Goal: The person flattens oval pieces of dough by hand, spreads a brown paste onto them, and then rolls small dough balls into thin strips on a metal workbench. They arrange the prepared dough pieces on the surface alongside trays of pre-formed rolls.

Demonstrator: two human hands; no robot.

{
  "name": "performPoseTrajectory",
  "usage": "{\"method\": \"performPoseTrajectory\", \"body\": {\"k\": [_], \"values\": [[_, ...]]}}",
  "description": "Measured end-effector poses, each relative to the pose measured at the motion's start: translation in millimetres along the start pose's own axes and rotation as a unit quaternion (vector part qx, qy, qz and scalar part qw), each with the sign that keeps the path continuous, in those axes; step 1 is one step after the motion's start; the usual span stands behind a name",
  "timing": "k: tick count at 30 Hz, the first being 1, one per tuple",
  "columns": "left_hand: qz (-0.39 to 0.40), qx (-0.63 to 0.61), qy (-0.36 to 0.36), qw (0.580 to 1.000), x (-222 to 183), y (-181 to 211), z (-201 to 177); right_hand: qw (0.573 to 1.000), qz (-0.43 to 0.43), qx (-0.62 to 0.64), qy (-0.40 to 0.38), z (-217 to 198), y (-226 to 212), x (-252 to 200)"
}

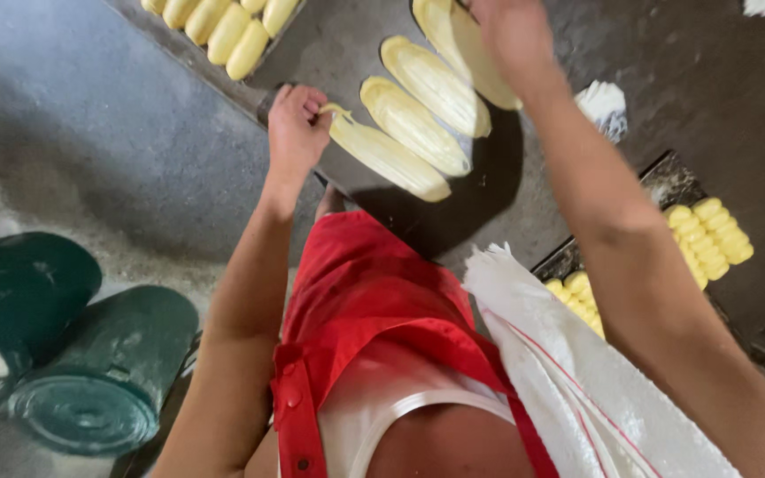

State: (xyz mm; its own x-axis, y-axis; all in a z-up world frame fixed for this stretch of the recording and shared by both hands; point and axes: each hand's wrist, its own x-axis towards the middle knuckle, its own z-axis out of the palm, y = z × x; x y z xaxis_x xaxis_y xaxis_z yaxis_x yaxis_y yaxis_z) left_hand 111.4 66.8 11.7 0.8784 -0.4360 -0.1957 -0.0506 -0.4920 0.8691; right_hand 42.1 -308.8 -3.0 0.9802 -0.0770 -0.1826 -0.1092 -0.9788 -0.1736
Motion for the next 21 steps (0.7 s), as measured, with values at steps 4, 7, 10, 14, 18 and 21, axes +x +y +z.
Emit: {"method": "performPoseTrajectory", "body": {"k": [4, 7, 10, 14, 18, 21], "values": [[0.025, -0.006, 0.007, 1.000, -0.5, -2.2, -0.8, 0.970, -0.045, 0.216, 0.101, -18.5, -53.4, -16.6], [0.028, 0.011, -0.002, 1.000, -3.0, -5.8, -1.7, 0.985, -0.111, 0.088, 0.100, -25.2, -67.7, -47.6], [0.041, 0.013, -0.001, 0.999, 2.3, -4.3, -0.9, 0.984, -0.134, -0.057, 0.102, -29.3, -58.4, -56.6], [0.033, 0.005, -0.010, 0.999, -0.5, -6.8, 0.0, 0.981, -0.138, 0.023, 0.133, -19.4, -48.9, -43.2], [0.031, 0.020, -0.012, 0.999, 0.7, -9.1, 0.8, 0.975, -0.187, 0.010, 0.120, -12.0, -49.4, -29.6], [0.024, 0.026, -0.014, 0.999, -1.2, -8.4, -2.3, 0.973, -0.191, 0.026, 0.124, -11.6, -39.3, -48.9]]}}
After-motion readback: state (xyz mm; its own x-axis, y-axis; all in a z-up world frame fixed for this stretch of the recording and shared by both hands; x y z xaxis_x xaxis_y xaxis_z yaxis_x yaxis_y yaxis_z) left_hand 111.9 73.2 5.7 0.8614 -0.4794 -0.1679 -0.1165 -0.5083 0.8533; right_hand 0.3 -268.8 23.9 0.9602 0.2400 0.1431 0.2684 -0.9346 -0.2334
